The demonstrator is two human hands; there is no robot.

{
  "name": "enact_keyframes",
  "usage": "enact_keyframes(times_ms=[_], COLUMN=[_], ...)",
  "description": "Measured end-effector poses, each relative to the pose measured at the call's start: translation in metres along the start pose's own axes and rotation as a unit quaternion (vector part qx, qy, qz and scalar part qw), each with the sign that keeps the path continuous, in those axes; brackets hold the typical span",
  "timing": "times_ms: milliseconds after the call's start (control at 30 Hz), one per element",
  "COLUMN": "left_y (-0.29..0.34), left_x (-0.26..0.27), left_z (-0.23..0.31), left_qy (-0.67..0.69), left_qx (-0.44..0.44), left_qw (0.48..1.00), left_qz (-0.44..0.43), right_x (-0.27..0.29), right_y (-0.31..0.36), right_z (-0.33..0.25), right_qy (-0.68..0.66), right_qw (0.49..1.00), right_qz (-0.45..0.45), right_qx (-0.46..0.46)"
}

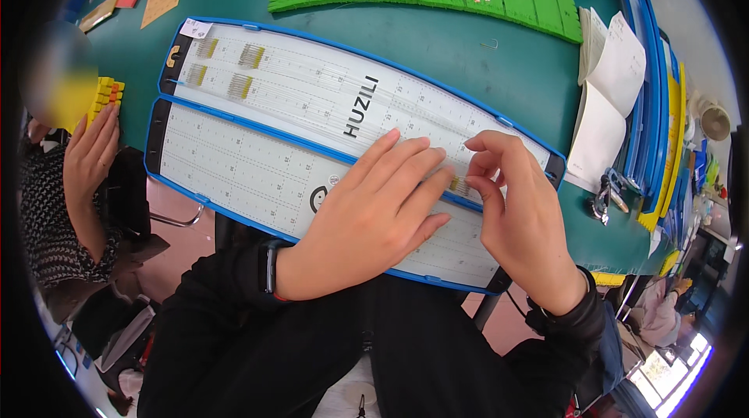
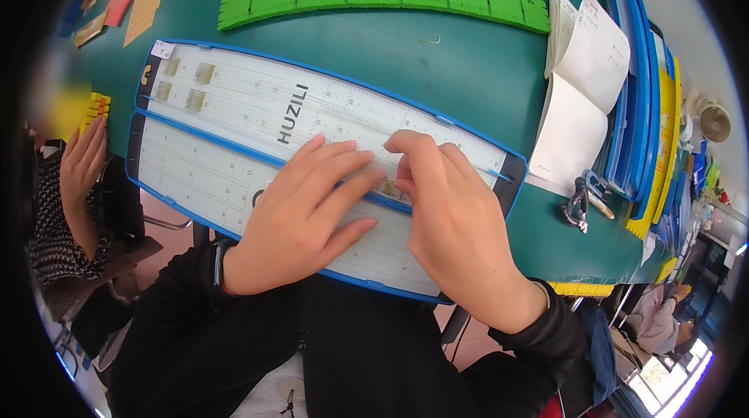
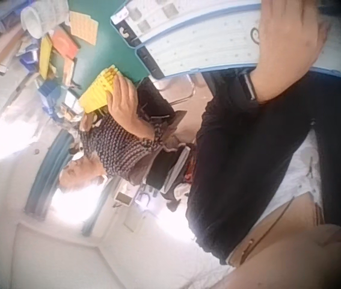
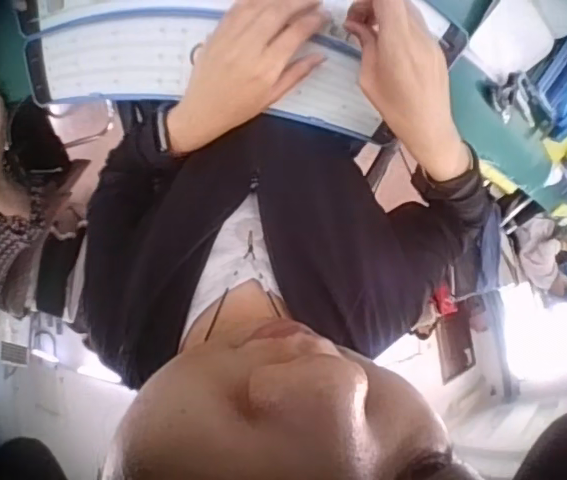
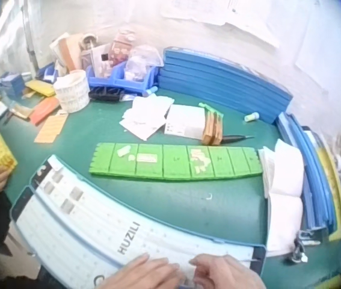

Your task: The recorder is seen assembling small electronic components onto a larger blue-framed board, using tweezers and pliers.

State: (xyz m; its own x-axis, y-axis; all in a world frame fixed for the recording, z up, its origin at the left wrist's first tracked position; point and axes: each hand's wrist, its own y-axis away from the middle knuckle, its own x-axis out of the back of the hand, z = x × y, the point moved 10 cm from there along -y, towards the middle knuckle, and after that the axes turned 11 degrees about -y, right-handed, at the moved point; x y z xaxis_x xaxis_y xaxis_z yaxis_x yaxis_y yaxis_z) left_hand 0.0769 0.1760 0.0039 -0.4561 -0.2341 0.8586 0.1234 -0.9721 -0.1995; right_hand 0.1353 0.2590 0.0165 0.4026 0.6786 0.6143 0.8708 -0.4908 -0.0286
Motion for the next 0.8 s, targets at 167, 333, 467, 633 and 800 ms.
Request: enact_keyframes(times_ms=[167, 333, 467, 633, 800], left_y=[-0.001, 0.004, 0.01, 0.007, 0.008], left_x=[-0.004, -0.014, -0.014, -0.01, -0.003], left_z=[0.005, 0.003, 0.001, -0.003, -0.013], left_qy=[-0.024, -0.015, -0.019, -0.011, -0.008], left_qx=[-0.008, -0.005, 0.003, 0.001, 0.011], left_qw=[1.0, 0.997, 0.997, 0.996, 0.997], left_qz=[-0.01, -0.07, -0.077, -0.091, -0.07], right_x=[0.002, 0.032, 0.108, 0.135, 0.14], right_y=[0.0, 0.014, 0.058, 0.113, 0.121], right_z=[0.002, 0.011, 0.056, 0.107, 0.115], right_qy=[0.036, 0.041, 0.12, 0.154, 0.169], right_qw=[0.999, 0.998, 0.962, 0.95, 0.953], right_qz=[-0.009, 0.043, 0.149, 0.117, 0.137], right_qx=[0.015, -0.026, -0.196, -0.244, -0.211])
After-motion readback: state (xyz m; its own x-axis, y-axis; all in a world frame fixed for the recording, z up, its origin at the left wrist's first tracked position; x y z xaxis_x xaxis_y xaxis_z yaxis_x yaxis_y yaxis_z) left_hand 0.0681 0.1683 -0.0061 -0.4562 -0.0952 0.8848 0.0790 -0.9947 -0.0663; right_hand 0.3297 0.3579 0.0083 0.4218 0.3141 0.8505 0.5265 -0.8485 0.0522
